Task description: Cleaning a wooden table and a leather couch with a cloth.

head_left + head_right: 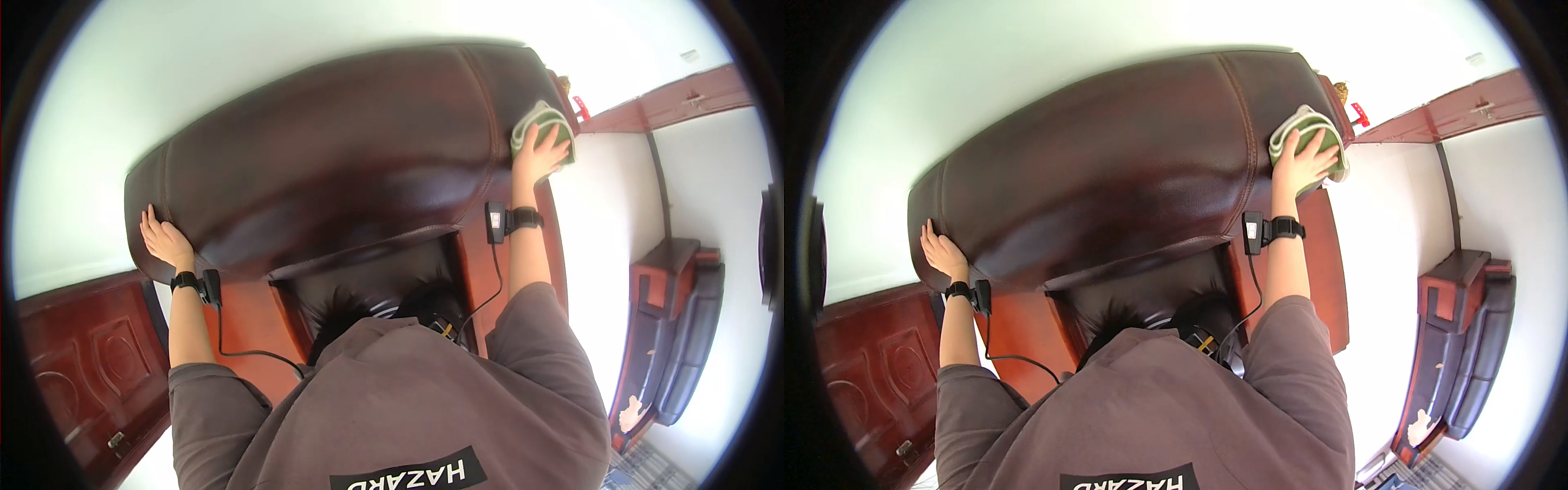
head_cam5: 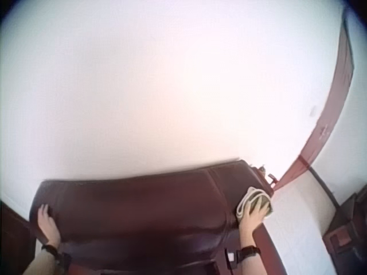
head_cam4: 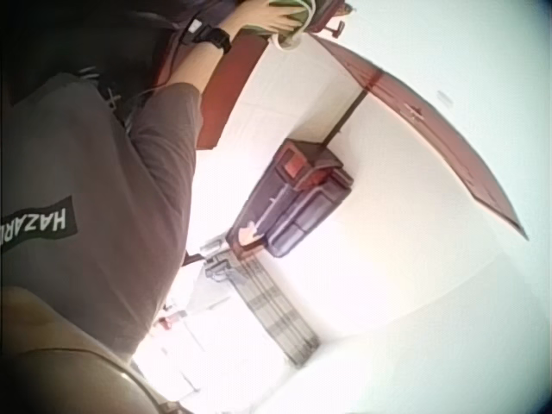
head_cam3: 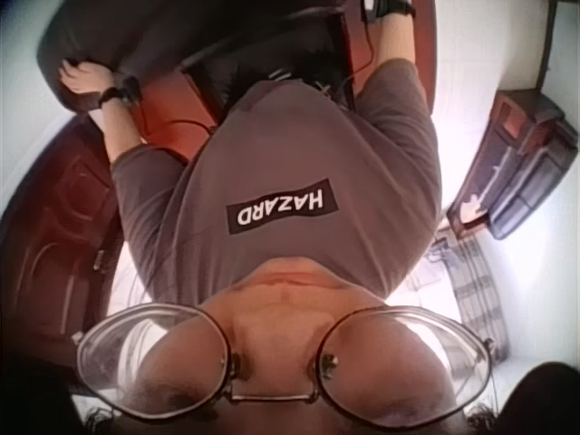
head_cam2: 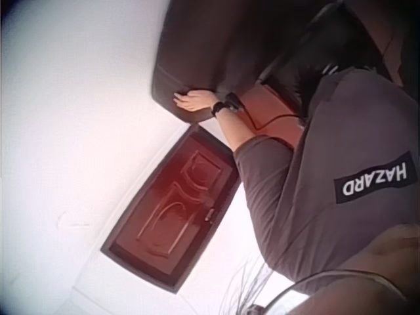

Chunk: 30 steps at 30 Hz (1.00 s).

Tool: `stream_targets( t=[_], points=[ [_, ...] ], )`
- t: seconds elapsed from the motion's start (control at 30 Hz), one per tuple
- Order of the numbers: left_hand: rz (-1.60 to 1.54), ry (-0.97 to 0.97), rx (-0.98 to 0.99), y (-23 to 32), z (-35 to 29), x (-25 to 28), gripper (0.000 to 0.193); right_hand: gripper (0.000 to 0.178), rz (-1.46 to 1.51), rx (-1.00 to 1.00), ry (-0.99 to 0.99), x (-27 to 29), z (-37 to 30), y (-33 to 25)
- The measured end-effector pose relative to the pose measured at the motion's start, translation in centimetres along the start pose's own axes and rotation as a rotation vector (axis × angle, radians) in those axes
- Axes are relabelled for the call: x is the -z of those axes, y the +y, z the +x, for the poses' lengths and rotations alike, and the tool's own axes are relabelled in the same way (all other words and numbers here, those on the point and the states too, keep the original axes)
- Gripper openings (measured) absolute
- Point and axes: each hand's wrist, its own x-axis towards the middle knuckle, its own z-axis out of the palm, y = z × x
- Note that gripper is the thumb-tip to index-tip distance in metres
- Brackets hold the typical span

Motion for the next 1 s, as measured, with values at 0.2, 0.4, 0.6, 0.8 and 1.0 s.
stream_targets(
  t=[0.2,0.4,0.6,0.8,1.0],
  points=[
    [-0.044,0.051,-0.048,0.9,0.7,0.1,0.046,0.065,0.404,-0.111,0.159,0.0,-2.9,3.3],
    [-0.058,0.041,-0.039,0.9,0.7,0.2,0.047,0.069,0.432,-0.179,0.13,-0.5,-3.9,3.7],
    [-0.058,0.026,-0.021,0.5,0.6,0.4,0.046,0.066,0.646,-0.205,0.168,-0.7,-7.2,3.5],
    [-0.062,0.022,-0.021,0.6,0.9,0.3,0.046,0.064,-1.205,-0.154,-0.414,-4.5,-13.2,8.2],
    [-0.081,0.039,-0.033,0.8,0.9,0.0,0.046,0.065,-1.429,0.051,-1.165,-6.5,-18.6,11.0]
  ],
)
